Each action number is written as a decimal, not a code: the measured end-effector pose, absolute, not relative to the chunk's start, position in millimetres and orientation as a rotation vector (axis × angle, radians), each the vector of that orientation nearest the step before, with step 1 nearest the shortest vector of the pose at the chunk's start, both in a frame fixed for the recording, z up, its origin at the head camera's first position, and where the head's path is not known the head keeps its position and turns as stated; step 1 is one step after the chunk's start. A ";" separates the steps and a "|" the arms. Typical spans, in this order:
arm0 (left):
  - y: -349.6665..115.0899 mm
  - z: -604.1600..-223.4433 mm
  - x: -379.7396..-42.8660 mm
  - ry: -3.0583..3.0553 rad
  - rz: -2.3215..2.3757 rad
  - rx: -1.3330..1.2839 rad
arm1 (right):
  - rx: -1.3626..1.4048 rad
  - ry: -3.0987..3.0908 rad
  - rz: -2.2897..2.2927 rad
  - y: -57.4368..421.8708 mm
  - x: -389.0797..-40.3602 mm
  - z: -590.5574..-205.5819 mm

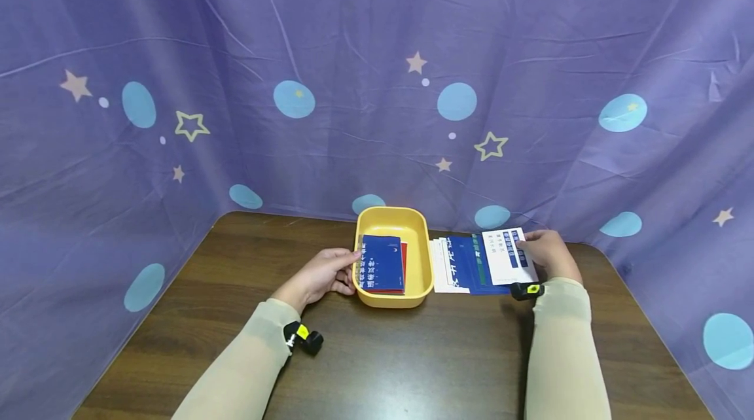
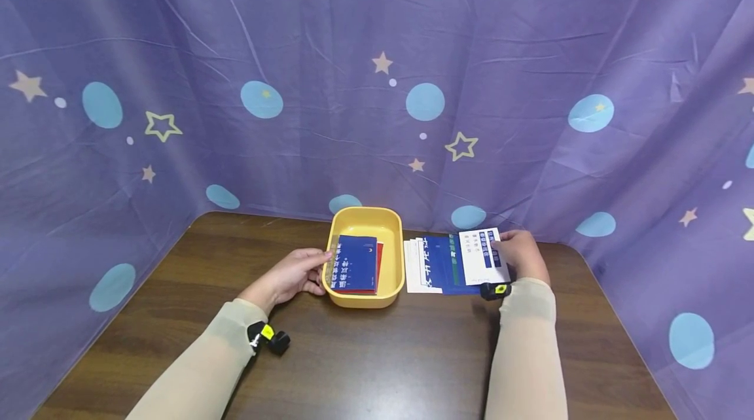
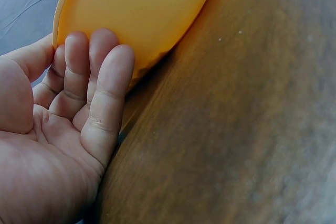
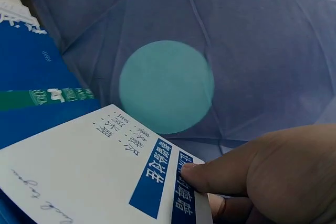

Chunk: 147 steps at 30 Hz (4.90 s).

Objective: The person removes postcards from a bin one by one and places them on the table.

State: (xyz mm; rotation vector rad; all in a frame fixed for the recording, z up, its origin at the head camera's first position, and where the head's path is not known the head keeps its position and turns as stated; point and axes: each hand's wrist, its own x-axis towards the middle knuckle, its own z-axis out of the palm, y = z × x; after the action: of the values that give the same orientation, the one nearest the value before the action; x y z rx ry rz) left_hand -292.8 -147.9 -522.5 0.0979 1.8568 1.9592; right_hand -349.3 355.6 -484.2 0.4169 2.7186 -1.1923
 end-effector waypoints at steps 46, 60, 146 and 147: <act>-147.2 -524.3 -294.3 1.851 1.968 0.096 | 0.297 2.843 -1.056 332.1 -353.7 -483.7; -147.8 -523.4 -293.5 1.843 1.976 0.089 | 0.004 2.847 -1.149 267.6 -349.2 -440.8; -144.0 -521.5 -294.4 1.819 1.983 0.114 | -0.319 2.651 -0.694 91.2 -370.4 -430.5; -143.9 -521.8 -294.5 1.819 1.985 0.115 | -0.316 2.650 -0.731 93.5 -371.3 -429.0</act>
State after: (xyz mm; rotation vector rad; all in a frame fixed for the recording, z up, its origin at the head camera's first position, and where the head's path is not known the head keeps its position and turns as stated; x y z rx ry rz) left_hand -294.5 -143.9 -521.8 0.1146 1.8187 1.9852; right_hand -371.3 93.5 -429.0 -0.3161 2.6501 -0.7314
